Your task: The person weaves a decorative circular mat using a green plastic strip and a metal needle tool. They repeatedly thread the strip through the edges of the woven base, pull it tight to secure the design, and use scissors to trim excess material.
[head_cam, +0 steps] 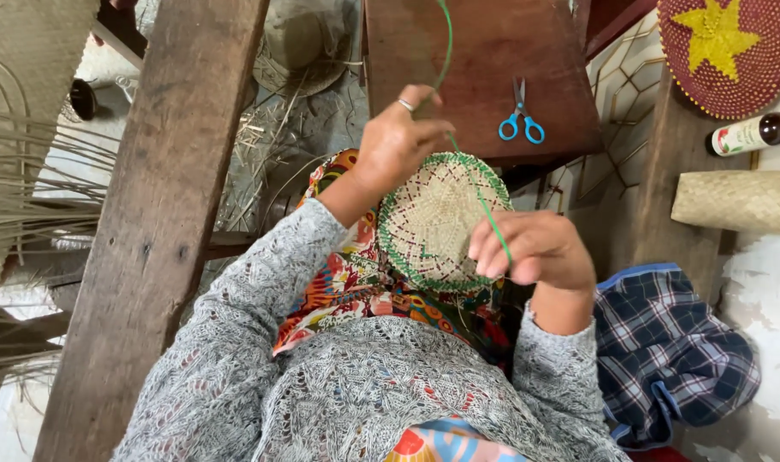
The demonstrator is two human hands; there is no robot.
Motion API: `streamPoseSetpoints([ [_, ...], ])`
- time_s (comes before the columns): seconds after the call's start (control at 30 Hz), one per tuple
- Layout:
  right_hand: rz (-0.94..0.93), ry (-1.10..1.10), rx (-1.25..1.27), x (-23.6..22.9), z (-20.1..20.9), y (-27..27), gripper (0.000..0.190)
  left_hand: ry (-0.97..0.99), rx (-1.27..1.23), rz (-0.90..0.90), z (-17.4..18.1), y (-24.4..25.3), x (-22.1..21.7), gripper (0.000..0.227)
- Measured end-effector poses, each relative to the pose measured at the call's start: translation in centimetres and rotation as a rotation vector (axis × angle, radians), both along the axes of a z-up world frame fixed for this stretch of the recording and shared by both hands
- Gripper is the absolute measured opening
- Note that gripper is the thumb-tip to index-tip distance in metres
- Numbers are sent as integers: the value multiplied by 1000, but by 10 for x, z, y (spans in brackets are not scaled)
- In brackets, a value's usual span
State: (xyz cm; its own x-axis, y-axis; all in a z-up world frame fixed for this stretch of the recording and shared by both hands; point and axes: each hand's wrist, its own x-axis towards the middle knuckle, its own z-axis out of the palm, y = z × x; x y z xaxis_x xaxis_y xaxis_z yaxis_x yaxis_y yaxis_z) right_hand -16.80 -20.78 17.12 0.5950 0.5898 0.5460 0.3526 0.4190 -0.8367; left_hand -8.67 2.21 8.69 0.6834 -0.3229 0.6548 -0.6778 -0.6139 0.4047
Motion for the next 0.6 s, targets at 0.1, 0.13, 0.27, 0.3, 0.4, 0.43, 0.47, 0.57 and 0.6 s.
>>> streamPoseSetpoints([
  [0.1,-16,-5,-2,14,-24,-12,39,192,-95,89,-2,-6,-2,12],
  [0.13,-418,-9,-222,21,-40,-9,5,208,-117,56,4,-12,-7,11],
  [0.27,-903,-352,-466,35,-26,15,23,168,-61,-35,13,-38,-18,9],
  [0.3,-908,-356,-463,36,-19,13,23,162,-60,-39,11,-37,-12,9],
  [0.4,-1050,-349,-282,41,2,-2,13,266,-349,-197,4,-30,-5,18],
  [0.43,-1184,-496,-309,44,13,-14,14,561,-698,-273,6,-23,-7,22],
  [0.47,-1317,-655,-331,49,28,-27,16,850,-1042,-349,11,-16,-5,33],
  [0.57,-1297,-491,-71,47,34,-50,10,533,-273,-152,-100,17,42,50],
  [0.6,-1297,-516,-52,40,36,-50,10,505,-271,-154,-87,13,36,50],
])
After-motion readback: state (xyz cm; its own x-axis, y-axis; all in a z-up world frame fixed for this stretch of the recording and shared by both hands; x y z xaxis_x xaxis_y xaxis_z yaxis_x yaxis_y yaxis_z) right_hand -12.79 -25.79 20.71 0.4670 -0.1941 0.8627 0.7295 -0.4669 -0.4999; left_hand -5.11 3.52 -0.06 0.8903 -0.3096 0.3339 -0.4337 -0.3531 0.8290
